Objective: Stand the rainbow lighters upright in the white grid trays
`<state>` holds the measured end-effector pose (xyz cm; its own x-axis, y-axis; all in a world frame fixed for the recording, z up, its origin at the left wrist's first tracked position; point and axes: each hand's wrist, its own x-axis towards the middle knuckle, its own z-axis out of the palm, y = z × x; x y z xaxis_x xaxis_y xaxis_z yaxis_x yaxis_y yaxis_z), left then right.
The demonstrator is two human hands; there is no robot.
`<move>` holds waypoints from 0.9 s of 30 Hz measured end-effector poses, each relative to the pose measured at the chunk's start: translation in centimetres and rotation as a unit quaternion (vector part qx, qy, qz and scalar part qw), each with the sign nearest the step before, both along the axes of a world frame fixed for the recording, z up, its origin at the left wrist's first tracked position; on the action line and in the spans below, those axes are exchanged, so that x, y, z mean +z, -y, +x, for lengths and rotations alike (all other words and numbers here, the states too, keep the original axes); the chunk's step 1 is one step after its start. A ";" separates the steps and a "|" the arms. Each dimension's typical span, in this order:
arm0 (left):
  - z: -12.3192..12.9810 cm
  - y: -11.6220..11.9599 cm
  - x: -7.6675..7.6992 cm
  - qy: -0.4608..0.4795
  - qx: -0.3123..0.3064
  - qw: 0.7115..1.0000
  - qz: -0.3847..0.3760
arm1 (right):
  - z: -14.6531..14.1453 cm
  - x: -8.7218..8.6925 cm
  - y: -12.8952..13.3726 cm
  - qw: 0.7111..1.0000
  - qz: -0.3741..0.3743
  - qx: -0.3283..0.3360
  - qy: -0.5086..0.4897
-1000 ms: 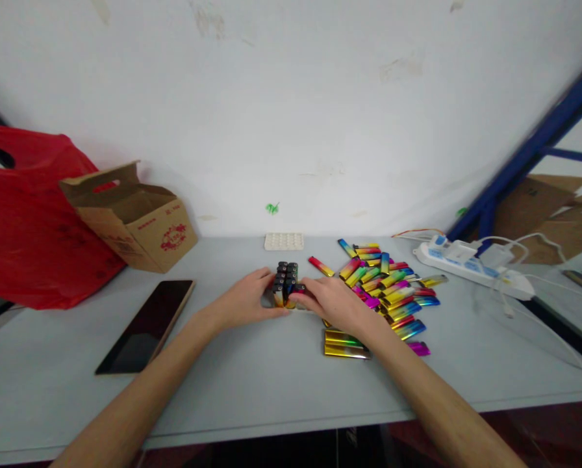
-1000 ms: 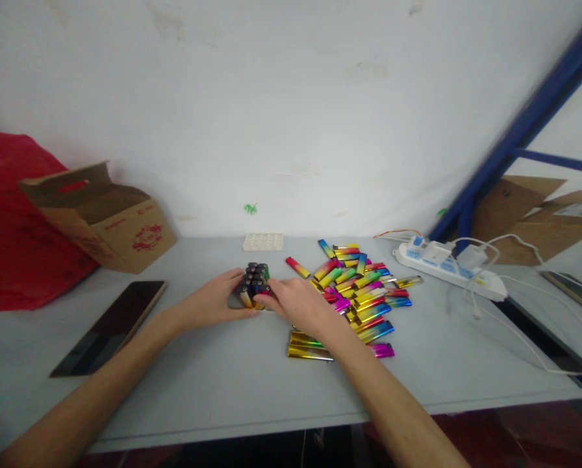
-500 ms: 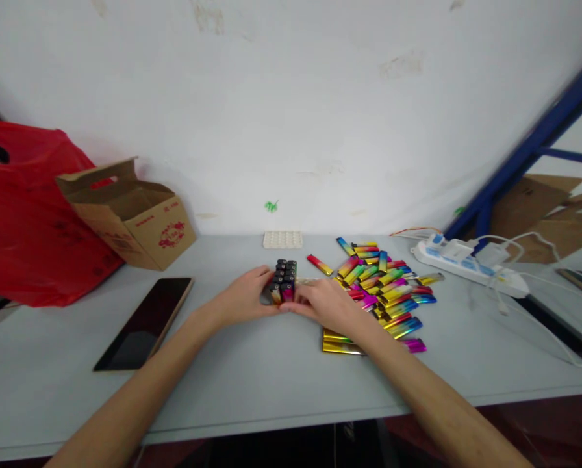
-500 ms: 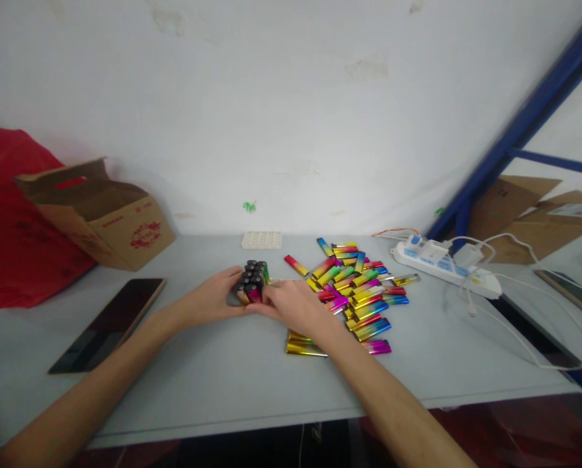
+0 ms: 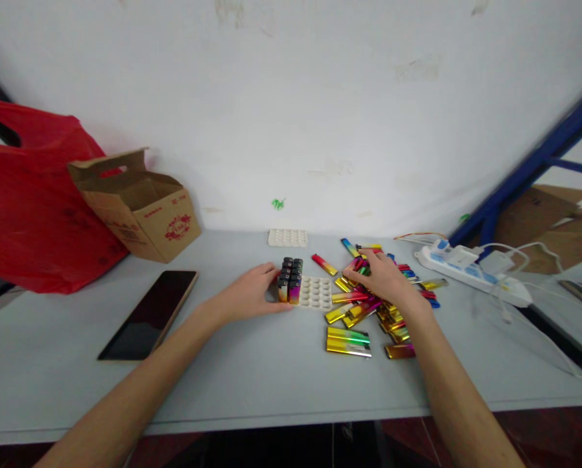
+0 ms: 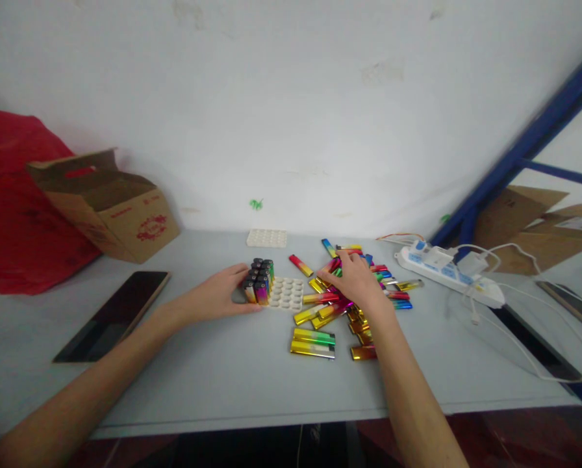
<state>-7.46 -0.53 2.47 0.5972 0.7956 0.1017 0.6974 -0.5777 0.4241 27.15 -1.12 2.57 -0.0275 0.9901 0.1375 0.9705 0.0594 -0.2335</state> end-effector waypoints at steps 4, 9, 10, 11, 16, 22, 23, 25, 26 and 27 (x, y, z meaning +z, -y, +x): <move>0.1 0.1 0.2 -0.022 -0.003 1.000 0.004 | 0.3 0.7 0.3 1.000 -0.031 0.002 0.000; 0.1 0.1 0.2 -0.013 0.002 1.000 -0.003 | -0.3 1.3 0.5 0.999 -0.026 -0.022 0.019; 0.1 0.1 0.2 -0.009 0.003 1.000 -0.004 | -0.5 1.4 0.5 0.999 -0.022 -0.023 0.020; 0.1 0.1 0.2 -0.006 0.003 1.000 -0.005 | -0.7 1.4 0.5 0.999 -0.018 -0.023 0.020; 0.0 0.0 0.0 -0.004 -0.001 1.000 -0.003 | -1.4 1.5 0.2 0.999 0.028 0.018 -0.009; -0.1 -0.2 -0.2 0.011 -0.009 1.000 0.003 | -1.7 1.2 -0.6 0.982 0.132 0.050 -0.128; -0.1 -0.2 -0.3 0.009 -0.008 1.000 0.003 | -1.8 1.1 -0.7 0.974 0.144 0.045 -0.170; -0.1 -0.2 -0.3 0.002 -0.004 1.000 0.001 | -2.0 1.0 -0.8 0.951 0.142 0.042 -0.272; -0.1 -0.2 -0.4 0.000 -0.004 1.000 -0.001 | -2.2 1.0 -0.8 0.937 0.131 0.044 -0.321; -0.1 -0.2 -0.4 0.001 -0.005 1.000 -0.003 | -2.4 1.0 -0.8 0.922 0.118 0.051 -0.365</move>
<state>-7.57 -0.35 2.11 0.6054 0.7899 0.0975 0.6904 -0.5821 0.4296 24.78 -0.30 3.55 0.0658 0.9279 0.3670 0.5465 0.2742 -0.7913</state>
